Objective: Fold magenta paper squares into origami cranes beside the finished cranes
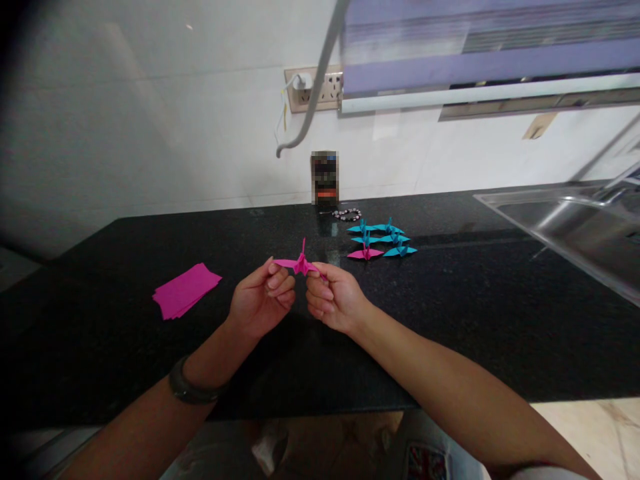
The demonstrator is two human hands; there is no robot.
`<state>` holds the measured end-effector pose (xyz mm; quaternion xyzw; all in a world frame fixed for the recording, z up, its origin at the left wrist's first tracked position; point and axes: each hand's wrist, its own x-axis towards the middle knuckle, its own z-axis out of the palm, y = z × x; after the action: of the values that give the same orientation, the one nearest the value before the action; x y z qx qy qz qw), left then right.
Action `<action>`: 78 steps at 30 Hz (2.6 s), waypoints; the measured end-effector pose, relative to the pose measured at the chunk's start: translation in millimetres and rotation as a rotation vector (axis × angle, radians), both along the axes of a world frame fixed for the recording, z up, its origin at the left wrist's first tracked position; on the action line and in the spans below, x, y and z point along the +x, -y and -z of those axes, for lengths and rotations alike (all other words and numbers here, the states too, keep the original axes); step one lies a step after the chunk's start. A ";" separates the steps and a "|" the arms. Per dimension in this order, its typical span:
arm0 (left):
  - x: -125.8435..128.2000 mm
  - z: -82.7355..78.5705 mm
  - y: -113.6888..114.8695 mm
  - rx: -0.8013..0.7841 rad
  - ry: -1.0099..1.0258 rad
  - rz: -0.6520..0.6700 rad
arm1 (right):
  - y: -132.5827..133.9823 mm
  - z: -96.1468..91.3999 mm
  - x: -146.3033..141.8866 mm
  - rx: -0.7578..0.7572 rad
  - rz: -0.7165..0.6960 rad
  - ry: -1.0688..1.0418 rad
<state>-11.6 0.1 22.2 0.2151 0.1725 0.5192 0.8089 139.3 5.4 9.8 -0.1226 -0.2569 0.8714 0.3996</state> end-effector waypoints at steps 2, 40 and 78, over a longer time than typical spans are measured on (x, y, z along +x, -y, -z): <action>-4.6 -0.4 -4.0 0.008 0.021 -0.048 | -1.4 -2.1 2.3 0.002 0.035 -0.006; 10.7 21.1 -2.6 0.256 -0.626 -0.203 | -3.7 -5.0 -3.8 0.229 0.332 0.484; 0.3 14.2 -8.7 0.082 -0.296 -0.002 | -12.5 0.8 10.4 0.095 0.179 0.099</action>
<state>-11.4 8.8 8.1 0.3220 0.2690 0.4892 0.7646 149.6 17.9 9.1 -0.1691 -0.3052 0.8119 0.4680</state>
